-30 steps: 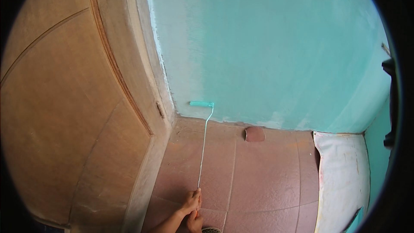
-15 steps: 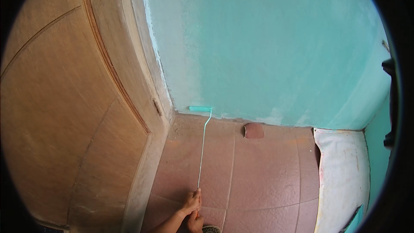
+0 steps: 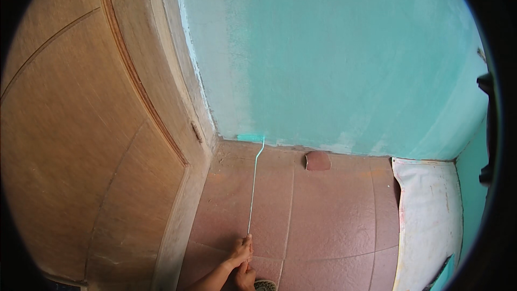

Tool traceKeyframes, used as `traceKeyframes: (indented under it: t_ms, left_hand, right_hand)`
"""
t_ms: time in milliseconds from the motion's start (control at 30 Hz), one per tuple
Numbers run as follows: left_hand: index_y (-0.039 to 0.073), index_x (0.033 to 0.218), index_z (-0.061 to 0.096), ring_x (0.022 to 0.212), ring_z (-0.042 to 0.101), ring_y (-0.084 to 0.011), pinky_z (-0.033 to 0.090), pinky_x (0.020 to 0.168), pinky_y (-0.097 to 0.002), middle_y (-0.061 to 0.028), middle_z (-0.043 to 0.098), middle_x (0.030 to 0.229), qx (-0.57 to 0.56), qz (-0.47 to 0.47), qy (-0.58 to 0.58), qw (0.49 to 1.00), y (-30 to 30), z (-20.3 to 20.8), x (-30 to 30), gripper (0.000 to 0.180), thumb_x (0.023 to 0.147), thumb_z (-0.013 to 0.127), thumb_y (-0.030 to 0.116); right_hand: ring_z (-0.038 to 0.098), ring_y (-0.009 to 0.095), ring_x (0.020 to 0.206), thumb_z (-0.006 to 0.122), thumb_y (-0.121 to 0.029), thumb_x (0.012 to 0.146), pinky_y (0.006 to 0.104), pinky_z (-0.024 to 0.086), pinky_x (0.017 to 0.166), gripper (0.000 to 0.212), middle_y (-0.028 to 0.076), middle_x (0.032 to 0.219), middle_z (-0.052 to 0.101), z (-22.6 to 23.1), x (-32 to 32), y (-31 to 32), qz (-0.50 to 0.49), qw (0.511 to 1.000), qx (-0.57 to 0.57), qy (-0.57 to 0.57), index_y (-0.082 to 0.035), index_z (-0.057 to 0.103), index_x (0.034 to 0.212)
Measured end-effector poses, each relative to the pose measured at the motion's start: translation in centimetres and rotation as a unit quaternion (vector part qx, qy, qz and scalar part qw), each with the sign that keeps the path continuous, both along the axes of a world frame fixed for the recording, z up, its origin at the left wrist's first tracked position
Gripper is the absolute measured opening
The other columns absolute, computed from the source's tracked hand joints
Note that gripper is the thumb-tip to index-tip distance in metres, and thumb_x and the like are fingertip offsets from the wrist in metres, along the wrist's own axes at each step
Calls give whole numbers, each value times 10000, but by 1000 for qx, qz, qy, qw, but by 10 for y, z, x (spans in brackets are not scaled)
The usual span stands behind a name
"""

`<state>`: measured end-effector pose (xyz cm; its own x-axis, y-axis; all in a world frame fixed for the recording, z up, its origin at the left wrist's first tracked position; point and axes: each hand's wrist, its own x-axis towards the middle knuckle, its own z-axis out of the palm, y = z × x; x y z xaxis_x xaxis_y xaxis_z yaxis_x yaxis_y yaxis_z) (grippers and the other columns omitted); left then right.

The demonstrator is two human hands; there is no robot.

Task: The person paints a wall with light green paint using a roller. They repeatedly dip the roller into a paint tray, apply paint to the wall in vertical strokes, and pour more paint from a bucket into the tray to continue.

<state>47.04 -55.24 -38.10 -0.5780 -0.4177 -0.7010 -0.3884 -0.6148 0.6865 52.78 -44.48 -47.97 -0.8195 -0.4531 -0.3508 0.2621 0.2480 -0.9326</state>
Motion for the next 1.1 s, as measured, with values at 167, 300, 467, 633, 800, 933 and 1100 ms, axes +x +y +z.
traceKeyframes:
  t_ms: [167, 300, 467, 633, 800, 933, 1100]
  left_hand:
    - [79, 706, 412, 417, 363, -108, 332, 381, -287, -12, 395, 550, -2, -3, -1, 1000, 0, -2, 1, 469, 1035, 397, 414]
    - [77, 697, 410, 413, 361, -109, 330, 379, -286, -11, 392, 545, 1, 2, -1, 1000, 0, -5, 1, 472, 1038, 392, 403]
    - [75, 687, 408, 408, 359, -112, 332, 380, -287, -17, 391, 537, -19, -2, -9, 1000, 1, -3, 1, 481, 1038, 391, 403]
    - [75, 677, 410, 397, 365, -115, 330, 373, -288, -26, 396, 530, -34, -7, 23, 999, 3, 4, 1, 498, 1037, 377, 418]
    - [81, 650, 414, 370, 364, -103, 331, 357, -281, -12, 398, 503, -70, -2, 115, 991, -10, 9, -10, 511, 1042, 376, 406]
    - [86, 635, 408, 367, 362, -92, 323, 357, -262, -3, 393, 496, -34, -23, 196, 980, -27, 17, -10, 520, 1039, 387, 412]
    - [84, 637, 390, 371, 362, -90, 311, 349, -252, -13, 384, 511, -51, -32, 196, 979, -38, 35, 0, 534, 1036, 374, 438]
  right_hand:
    - [643, 370, 951, 407, -377, 1012, 420, 487, 796, 515, 288, 999, 661, -10, 4, 2, 5, 999, 34, 29, 83, 616, 1109]
    - [639, 368, 902, 400, -404, 1014, 429, 482, 766, 535, 285, 967, 660, -17, 4, 1, 13, 1000, 6, 15, 78, 620, 1086]
    - [638, 382, 901, 390, -427, 1013, 437, 481, 761, 565, 297, 971, 658, -16, 4, 2, 11, 1000, 13, -5, 85, 620, 1079]
    - [629, 444, 962, 389, -419, 1006, 460, 483, 793, 564, 317, 1008, 650, 12, -1, 3, 6, 996, 79, 37, 86, 620, 1102]
    - [640, 456, 879, 402, -399, 995, 483, 488, 730, 534, 332, 921, 639, 32, -21, -13, -4, 993, 68, 97, 82, 623, 1057]
    - [635, 435, 700, 415, -407, 988, 485, 468, 604, 527, 316, 770, 615, 27, -21, -26, 3, 996, 32, 87, 78, 619, 1009]
    - [631, 425, 736, 429, -430, 987, 482, 473, 632, 521, 293, 796, 623, 37, -9, -43, 20, 998, 13, 57, 53, 623, 1000]
